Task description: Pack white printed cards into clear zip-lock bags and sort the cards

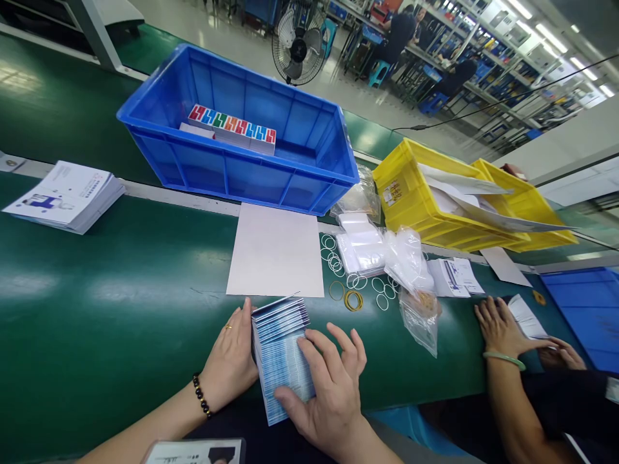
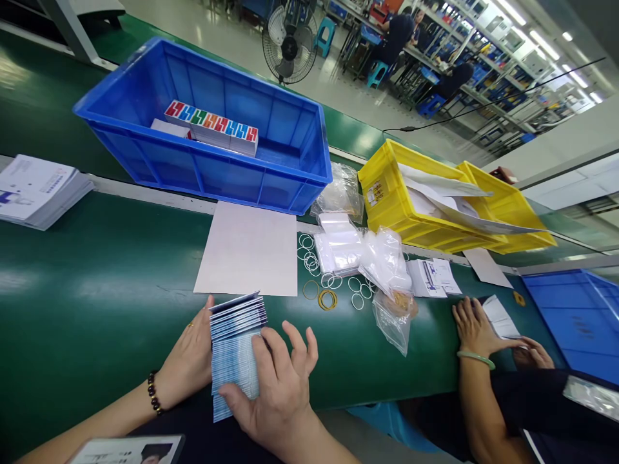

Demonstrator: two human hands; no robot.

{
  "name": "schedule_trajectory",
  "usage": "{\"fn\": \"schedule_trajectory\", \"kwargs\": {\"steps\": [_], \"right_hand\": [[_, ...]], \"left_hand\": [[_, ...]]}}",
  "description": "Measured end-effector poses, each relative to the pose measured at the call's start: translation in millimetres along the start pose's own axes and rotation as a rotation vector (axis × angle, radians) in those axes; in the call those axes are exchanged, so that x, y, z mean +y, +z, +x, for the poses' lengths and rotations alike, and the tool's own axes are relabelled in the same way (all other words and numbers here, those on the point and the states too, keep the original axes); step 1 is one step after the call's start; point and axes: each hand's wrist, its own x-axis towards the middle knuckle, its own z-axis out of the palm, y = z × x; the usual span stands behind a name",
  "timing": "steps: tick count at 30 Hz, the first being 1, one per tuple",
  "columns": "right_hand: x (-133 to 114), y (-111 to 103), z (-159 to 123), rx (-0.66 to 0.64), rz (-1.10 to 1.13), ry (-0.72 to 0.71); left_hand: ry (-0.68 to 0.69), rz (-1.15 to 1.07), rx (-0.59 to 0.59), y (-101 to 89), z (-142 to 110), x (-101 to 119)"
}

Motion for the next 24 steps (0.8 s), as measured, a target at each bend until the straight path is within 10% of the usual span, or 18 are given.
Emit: {"fn": "schedule_trajectory", "kwargs": {"steps": [24], "right_hand": [[-0.5, 2.0, -1.2, -0.009, -0.01, 0.003]], "left_hand": [[0.027, -0.019, 0.0, -4.2, 2.0, 2.1]]}}
